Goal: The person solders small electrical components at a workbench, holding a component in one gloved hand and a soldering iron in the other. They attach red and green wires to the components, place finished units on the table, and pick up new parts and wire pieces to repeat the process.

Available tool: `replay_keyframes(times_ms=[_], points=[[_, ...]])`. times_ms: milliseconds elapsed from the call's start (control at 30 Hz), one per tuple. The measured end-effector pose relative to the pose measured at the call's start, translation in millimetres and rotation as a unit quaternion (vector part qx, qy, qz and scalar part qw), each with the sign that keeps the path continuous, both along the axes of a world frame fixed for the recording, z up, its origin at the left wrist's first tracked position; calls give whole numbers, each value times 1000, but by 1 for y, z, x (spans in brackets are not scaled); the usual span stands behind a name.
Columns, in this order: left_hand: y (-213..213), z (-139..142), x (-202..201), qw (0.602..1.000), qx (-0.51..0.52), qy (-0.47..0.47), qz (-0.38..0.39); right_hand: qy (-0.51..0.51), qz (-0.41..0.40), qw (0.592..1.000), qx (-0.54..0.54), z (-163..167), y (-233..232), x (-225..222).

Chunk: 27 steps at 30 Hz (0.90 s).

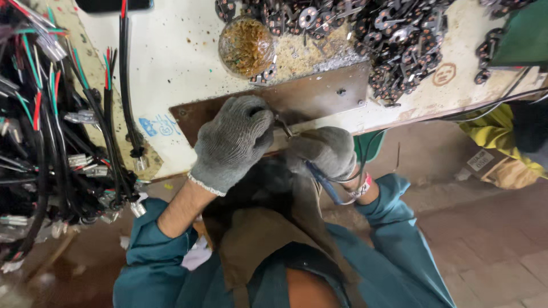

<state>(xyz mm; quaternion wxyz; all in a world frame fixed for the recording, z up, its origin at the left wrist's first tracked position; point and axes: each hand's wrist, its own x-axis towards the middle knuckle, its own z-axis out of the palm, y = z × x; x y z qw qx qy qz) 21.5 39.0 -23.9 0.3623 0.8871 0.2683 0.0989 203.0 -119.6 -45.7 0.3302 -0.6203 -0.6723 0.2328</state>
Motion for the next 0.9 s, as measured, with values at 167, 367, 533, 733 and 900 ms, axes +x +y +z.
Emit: replay_keyframes(times_ms=[167,367,533,733,900], points=[[0,3,-1,999,-34,-17,6,-28,11,999,-31,-2,-3,4],[-3,-1,-1,1000,8,-19,10,41,-1,999,-1,-9,-9,1],[-6,-3,0,999,-20,14,23,6,3,999,47,-14,-14,1],[0,2,-1,1000,-15,-2,2,-45,26,997,-63,-22,-25,2],[-3,-1,-2,1000,-21,-6,12,-54,46,995,-72,-20,-20,5]])
